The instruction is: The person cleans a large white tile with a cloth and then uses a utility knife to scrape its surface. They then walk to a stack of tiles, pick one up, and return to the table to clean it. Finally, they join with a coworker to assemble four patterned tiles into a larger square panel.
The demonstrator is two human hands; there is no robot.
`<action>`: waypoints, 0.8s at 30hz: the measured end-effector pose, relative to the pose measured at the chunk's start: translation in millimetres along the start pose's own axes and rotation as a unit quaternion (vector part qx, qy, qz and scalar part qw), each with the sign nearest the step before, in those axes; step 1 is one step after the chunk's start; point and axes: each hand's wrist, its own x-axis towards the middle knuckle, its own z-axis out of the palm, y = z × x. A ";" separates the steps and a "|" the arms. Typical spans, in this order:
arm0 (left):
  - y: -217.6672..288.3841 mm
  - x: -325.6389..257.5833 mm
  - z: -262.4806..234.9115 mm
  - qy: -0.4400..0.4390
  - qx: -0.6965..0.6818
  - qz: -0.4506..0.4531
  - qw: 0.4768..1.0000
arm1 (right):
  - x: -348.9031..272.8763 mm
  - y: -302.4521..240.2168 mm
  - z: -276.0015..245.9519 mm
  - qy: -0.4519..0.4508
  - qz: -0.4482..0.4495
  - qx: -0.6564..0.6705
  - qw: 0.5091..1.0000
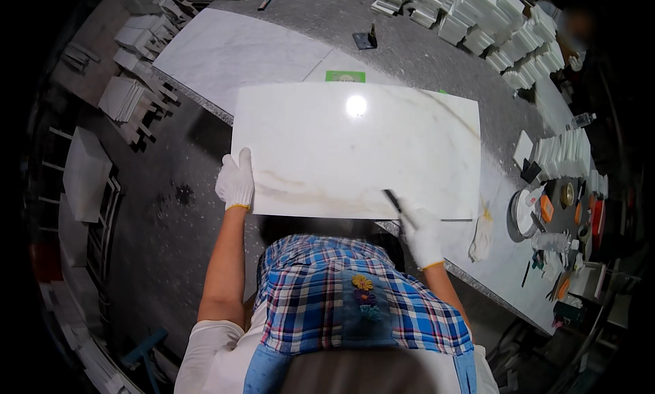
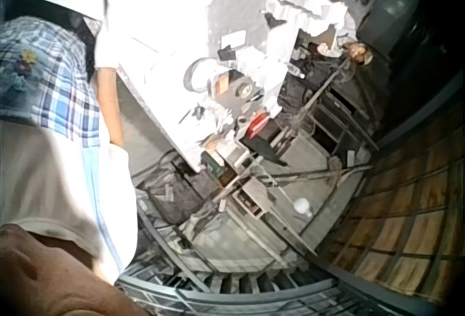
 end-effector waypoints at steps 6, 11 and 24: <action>-1.8 0.5 2.1 0.001 -0.002 0.005 1.000 | -31.3 13.9 15.7 0.069 0.082 0.039 0.993; 2.0 4.4 -1.1 -0.013 0.004 -0.003 1.000 | -18.7 -16.8 19.9 0.058 -0.004 -0.014 0.998; 7.8 -4.2 -10.9 -0.013 0.001 0.000 1.000 | -16.7 -14.3 26.4 0.143 0.027 0.019 0.989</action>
